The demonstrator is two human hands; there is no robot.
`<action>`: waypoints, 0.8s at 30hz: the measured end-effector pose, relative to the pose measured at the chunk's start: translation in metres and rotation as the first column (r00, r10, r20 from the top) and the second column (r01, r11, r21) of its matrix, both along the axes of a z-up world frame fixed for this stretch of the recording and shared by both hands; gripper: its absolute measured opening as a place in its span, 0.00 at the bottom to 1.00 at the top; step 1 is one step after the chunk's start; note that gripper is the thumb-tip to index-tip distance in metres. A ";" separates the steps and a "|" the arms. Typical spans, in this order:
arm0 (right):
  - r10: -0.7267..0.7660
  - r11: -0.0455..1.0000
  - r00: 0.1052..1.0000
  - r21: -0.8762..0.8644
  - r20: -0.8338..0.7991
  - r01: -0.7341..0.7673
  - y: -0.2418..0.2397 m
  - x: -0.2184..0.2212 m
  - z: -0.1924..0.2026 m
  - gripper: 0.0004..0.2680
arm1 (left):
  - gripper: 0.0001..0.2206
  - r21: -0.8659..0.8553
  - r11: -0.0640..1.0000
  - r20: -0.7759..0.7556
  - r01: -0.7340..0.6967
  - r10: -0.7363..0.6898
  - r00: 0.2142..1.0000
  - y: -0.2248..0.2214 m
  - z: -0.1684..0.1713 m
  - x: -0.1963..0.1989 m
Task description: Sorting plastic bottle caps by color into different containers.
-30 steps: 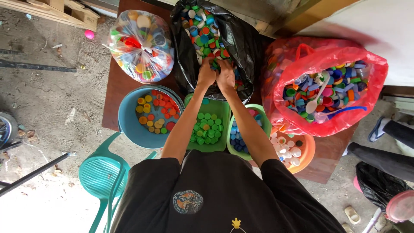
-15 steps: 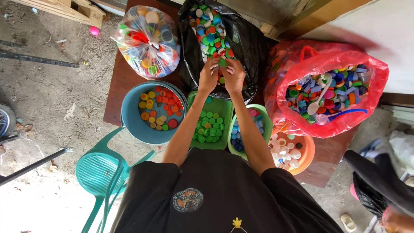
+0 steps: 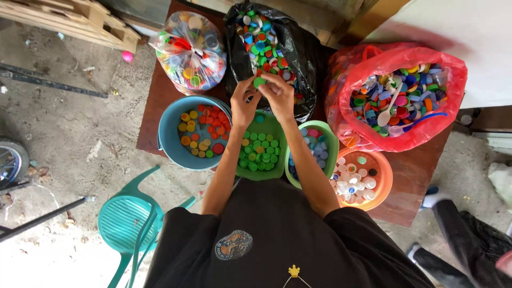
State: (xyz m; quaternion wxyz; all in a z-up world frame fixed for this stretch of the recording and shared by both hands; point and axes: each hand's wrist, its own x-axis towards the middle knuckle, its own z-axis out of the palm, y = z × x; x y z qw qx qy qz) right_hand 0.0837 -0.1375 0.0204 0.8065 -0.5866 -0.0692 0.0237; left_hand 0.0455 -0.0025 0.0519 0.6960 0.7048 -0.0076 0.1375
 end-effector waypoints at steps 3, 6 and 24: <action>0.079 0.996 0.997 0.041 0.025 -0.080 0.002 -0.016 0.022 0.16 | 0.20 -0.026 0.999 0.030 0.036 -0.035 0.999 0.008 0.013 -0.014; 0.123 0.986 0.992 0.110 0.017 -0.124 -0.003 -0.025 0.031 0.18 | 0.20 -0.046 0.996 0.082 0.074 -0.070 0.994 0.013 0.017 -0.024; -0.046 0.998 0.986 -0.029 0.158 0.051 -0.017 -0.078 0.064 0.09 | 0.17 0.015 0.994 0.103 0.106 -0.107 0.989 0.006 0.057 -0.075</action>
